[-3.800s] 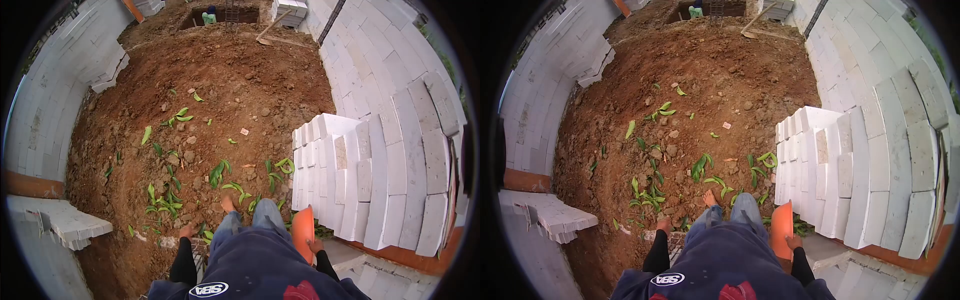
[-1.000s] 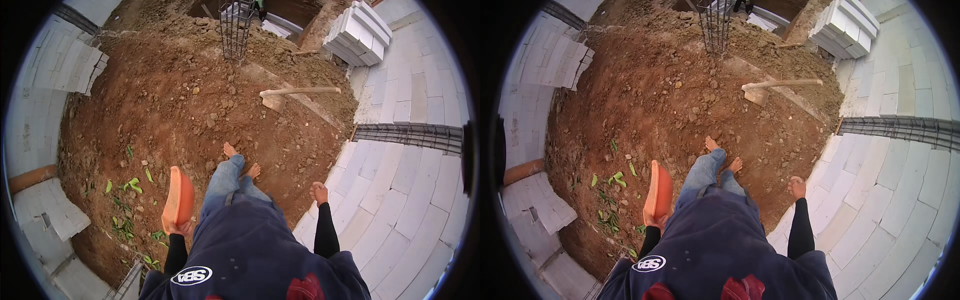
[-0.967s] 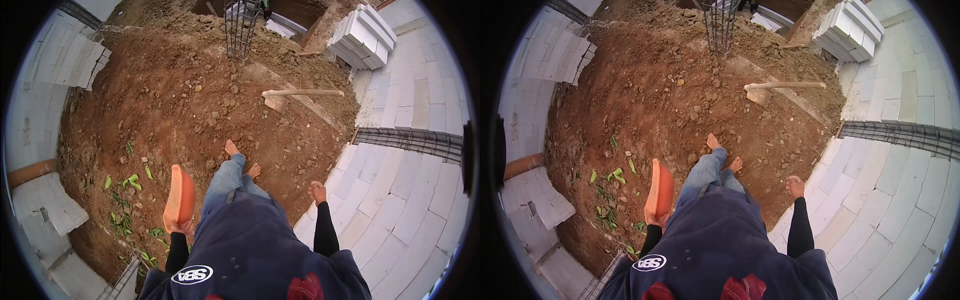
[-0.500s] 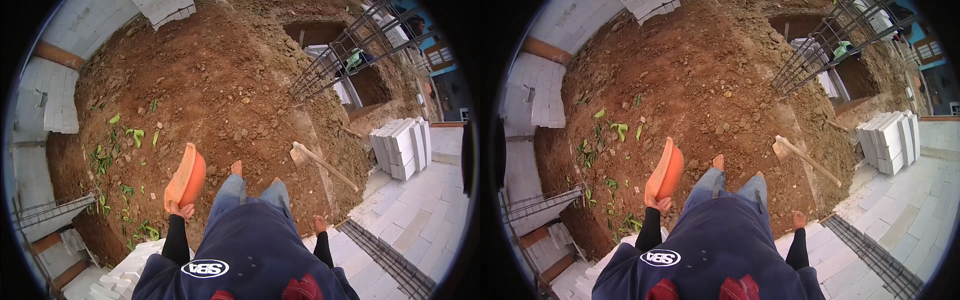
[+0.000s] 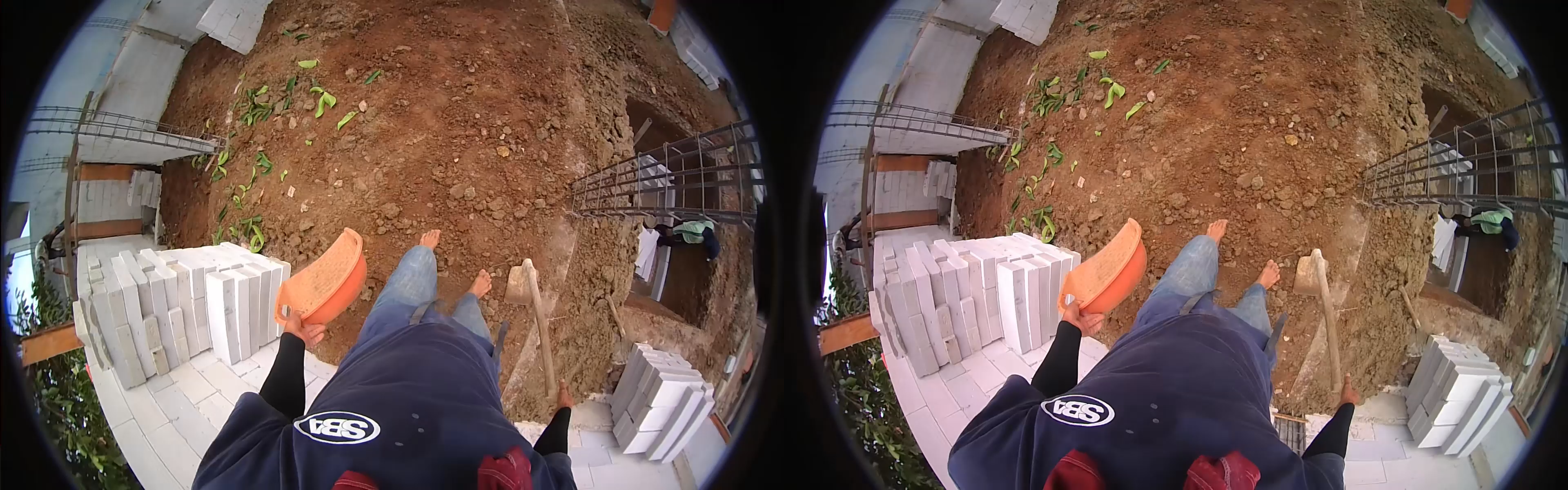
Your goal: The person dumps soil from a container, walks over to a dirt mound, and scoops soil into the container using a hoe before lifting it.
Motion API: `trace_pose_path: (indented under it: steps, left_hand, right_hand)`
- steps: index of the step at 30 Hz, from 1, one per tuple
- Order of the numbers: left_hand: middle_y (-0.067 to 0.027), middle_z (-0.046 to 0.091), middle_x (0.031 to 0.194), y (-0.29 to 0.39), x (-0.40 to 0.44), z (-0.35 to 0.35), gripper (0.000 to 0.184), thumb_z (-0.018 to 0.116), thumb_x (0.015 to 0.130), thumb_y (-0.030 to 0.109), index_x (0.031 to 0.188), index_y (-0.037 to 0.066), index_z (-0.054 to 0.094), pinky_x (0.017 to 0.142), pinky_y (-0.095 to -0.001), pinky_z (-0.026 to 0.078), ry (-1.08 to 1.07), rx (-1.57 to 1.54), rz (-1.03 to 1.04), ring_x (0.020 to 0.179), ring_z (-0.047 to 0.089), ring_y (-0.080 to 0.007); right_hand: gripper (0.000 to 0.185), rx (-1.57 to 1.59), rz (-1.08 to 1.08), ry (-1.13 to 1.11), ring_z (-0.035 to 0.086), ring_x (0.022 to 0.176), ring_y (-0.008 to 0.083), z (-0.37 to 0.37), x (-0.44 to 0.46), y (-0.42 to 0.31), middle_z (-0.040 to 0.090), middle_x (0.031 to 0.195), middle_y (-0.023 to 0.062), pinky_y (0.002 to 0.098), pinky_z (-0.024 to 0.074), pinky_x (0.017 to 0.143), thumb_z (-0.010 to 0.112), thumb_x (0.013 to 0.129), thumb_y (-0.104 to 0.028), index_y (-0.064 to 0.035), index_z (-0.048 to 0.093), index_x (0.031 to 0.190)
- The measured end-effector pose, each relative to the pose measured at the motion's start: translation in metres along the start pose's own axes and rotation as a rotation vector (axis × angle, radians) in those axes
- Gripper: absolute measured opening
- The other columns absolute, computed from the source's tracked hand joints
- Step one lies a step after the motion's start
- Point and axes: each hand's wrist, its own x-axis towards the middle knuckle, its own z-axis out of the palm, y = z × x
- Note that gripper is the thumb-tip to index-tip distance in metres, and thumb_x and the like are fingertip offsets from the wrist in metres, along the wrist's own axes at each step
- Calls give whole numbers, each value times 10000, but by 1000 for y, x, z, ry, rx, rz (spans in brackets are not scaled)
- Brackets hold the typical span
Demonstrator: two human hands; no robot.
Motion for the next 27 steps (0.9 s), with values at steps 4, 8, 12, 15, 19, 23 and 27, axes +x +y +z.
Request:
trace_pose_path:
  steps: [4, 8, 12, 15, 19, 23, 27]
  left_hand:
    - [-264, 619, 1183, -56, -42, -53, 592, 417, 936, 459, 1278, -3, 558, 1000, -484, 429, 191, -30, -85, 1100, 610, -348]
    - [-224, 649, 1163, -91, -81, -82, 610, 319, 971, 492, 1242, 22, 597, 1019, -455, 420, 247, -33, -108, 1112, 607, -310]
    - [-196, 660, 1119, -104, -76, -94, 542, 382, 940, 457, 1216, 45, 601, 988, -451, 443, 271, -106, -87, 1070, 624, -294]
    - [-215, 643, 1131, -104, -70, -79, 561, 454, 916, 466, 1224, 12, 570, 964, -458, 470, 183, -149, -27, 1045, 639, -311]
    - [-239, 625, 1177, -94, -33, -40, 586, 458, 924, 466, 1246, -18, 533, 953, -443, 494, 87, -229, -22, 1062, 640, -319]
    - [-255, 595, 1252, -103, 10, -14, 558, 484, 951, 425, 1282, -24, 491, 965, -439, 504, -75, -212, -21, 1119, 625, -334]
    - [-243, 565, 1289, -98, 84, 45, 443, 534, 968, 308, 1307, 30, 468, 991, -439, 505, -169, -304, -172, 1170, 596, -337]
  right_hand:
    - [1159, 5, 98, -150, 536, 1262, 373, 28, -2, -12, 551, 1349, 291, 468, 441, 1007, 663, 677, -816, 166, 541, 1280]
    - [944, -446, -122, -446, 617, 1102, 314, 73, 62, 3, 605, 1255, 212, 453, 512, 858, 549, 834, -744, 19, 491, 1388]
    - [653, -667, -392, -585, 659, 836, 302, 105, 47, -27, 665, 948, 191, 450, 521, 658, 576, 906, -556, 38, 602, 1175]
    - [461, 28, -195, -663, 641, 669, 320, 115, -22, -80, 657, 842, 222, 456, 520, 559, 618, 937, -391, 63, 640, 1008]
    - [151, -102, -194, -656, 557, 521, 251, 89, -90, -159, 579, 654, 120, 425, 456, 449, 549, 919, -130, 14, 591, 941]
    - [243, -309, -207, -561, 557, 491, 234, 75, -79, -224, 592, 637, 127, 438, 433, 401, 553, 992, -187, 34, 638, 941]
    - [264, -672, -377, -412, 609, 537, 243, 111, -105, -321, 627, 651, 149, 442, 498, 490, 611, 973, -197, 56, 662, 914]
